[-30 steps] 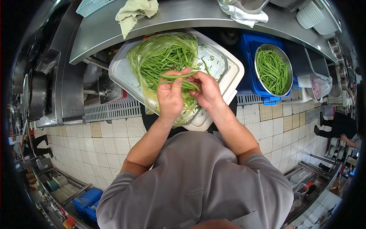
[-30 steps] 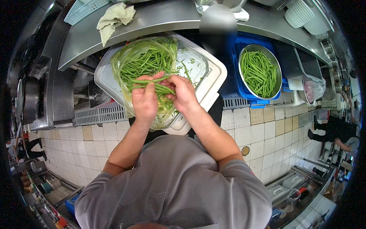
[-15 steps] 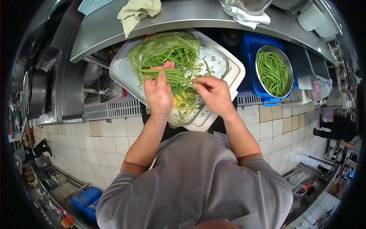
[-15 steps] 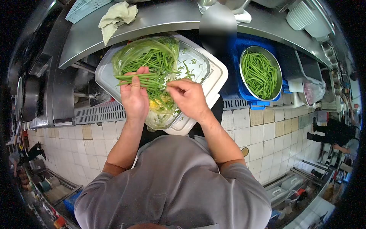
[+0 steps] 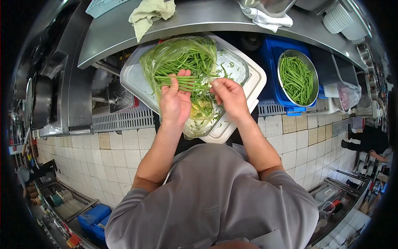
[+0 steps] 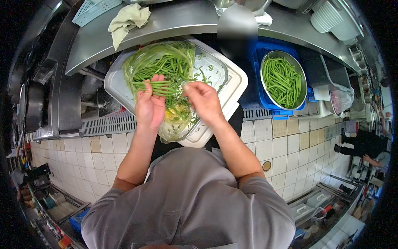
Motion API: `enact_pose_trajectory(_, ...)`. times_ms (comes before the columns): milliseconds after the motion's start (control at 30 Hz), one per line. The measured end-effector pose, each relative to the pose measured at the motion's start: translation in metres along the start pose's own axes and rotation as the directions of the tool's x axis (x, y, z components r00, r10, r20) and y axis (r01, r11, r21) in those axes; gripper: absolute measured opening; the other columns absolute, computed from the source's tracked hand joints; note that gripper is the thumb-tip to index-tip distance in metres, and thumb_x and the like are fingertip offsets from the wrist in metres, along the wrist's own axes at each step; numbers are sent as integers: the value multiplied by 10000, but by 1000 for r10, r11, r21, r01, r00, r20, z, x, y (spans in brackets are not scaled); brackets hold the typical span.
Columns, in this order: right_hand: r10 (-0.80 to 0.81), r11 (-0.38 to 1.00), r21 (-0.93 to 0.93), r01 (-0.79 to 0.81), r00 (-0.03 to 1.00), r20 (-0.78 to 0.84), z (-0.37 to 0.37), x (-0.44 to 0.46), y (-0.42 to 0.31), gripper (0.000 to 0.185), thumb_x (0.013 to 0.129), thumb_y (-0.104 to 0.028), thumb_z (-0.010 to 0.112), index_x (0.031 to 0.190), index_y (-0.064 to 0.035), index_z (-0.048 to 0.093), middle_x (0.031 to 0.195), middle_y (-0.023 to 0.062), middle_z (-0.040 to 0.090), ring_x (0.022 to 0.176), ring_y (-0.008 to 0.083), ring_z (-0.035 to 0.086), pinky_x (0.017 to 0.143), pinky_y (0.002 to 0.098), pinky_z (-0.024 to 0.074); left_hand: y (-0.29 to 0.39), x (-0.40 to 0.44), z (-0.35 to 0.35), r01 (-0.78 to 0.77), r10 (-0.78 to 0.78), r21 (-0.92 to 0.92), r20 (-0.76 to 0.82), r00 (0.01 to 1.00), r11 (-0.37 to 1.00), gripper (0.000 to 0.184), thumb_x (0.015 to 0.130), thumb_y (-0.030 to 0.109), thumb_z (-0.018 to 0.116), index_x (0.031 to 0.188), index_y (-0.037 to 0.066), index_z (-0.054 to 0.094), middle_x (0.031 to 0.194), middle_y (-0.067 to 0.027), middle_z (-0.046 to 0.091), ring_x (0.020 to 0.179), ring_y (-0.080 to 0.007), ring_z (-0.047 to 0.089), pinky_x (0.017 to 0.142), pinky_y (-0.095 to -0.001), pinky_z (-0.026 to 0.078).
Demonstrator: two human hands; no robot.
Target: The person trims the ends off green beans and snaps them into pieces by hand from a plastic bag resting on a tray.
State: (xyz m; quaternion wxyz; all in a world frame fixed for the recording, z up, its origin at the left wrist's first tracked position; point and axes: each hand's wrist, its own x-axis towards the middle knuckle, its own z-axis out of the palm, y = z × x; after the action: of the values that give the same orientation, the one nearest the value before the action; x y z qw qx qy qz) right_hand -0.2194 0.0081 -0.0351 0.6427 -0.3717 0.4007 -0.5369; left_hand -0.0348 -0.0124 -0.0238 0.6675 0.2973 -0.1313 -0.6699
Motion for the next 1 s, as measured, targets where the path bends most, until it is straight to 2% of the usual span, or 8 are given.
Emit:
enact_pose_trajectory(33, -87, 962, -263, 69, 995, -57, 5, -1, -3, 213, 963, -62, 698, 1157, 24, 699, 915, 39, 717, 801, 53, 613, 687, 221, 507, 0, 0, 0, -1, 1, 3, 10, 1000, 1000, 181, 1076, 172, 543, 1234, 85, 519, 1331, -172, 602, 1294, -330, 571, 1098, -492, 472)
enact_pose_trajectory(133, -169, 884, -434, 172, 985, 46, 3, -3, -4, 171, 959, -70, 703, 1101, 24, 724, 921, 41, 726, 797, 68, 627, 707, 230, 519, 0, 0, 0, 1, -1, 8, 33, 999, 1000, 184, 1077, 164, 540, 1241, 84, 513, 1329, -174, 600, 1293, -328, 571, 1098, -494, 473)
enact_pose_trajectory(533, -201, 807, -526, 268, 962, 182, 3, -5, -18, 112, 965, -20, 645, 1033, 26, 721, 925, 52, 727, 762, 82, 623, 706, 237, 510, -6, 4, -1, 44, -46, 25, 73, 996, 999, 202, 1081, 187, 529, 1246, 72, 534, 1334, -153, 610, 1288, -296, 576, 1087, -469, 475)
enact_pose_trajectory(633, -81, 953, -273, 130, 979, 185, -2, -1, -10, 109, 980, -44, 632, 980, 6, 729, 895, 46, 709, 731, 85, 606, 687, 241, 502, -7, 7, -4, 98, -98, 0, 87, 991, 995, 203, 1080, 184, 530, 1248, 70, 525, 1337, -151, 609, 1290, -291, 576, 1097, -471, 470)
enact_pose_trajectory(733, 76, 964, 239, -119, 980, 185, 0, 1, -1, 114, 976, -97, 671, 1016, -17, 742, 873, 16, 705, 719, 60, 589, 632, 238, 487, -8, 9, -3, 104, -103, -21, 50, 993, 994, 204, 1080, 178, 528, 1251, 67, 515, 1339, -155, 605, 1293, -292, 574, 1103, -472, 471)
enact_pose_trajectory(833, 130, 989, -84, -120, 985, 116, -2, 2, 10, 141, 990, -127, 677, 1058, -16, 729, 866, 22, 701, 692, 58, 575, 607, 235, 477, -7, 9, 3, 15, -16, 20, 27, 1000, 1000, 199, 1081, 161, 528, 1252, 62, 503, 1333, -177, 602, 1285, -310, 578, 1097, -475, 479)
enact_pose_trajectory(933, 110, 983, -158, -90, 986, 122, 11, -4, 12, 151, 1013, -120, 644, 1091, -4, 701, 947, 58, 734, 698, 83, 595, 619, 238, 495, -8, 4, 6, -78, 74, 61, 57, 996, 995, 187, 1078, 124, 530, 1248, 57, 490, 1310, -205, 605, 1262, -332, 592, 1082, -479, 495)
enact_pose_trajectory(1000, 100, 995, 22, -102, 991, 87, 16, -1, 18, 145, 1016, -132, 644, 1048, -9, 713, 930, 57, 732, 703, 81, 599, 607, 228, 493, -12, 4, 5, -122, 113, 90, 106, 988, 988, 176, 1078, 104, 526, 1242, 54, 490, 1308, -216, 603, 1261, -340, 594, 1084, -483, 495)
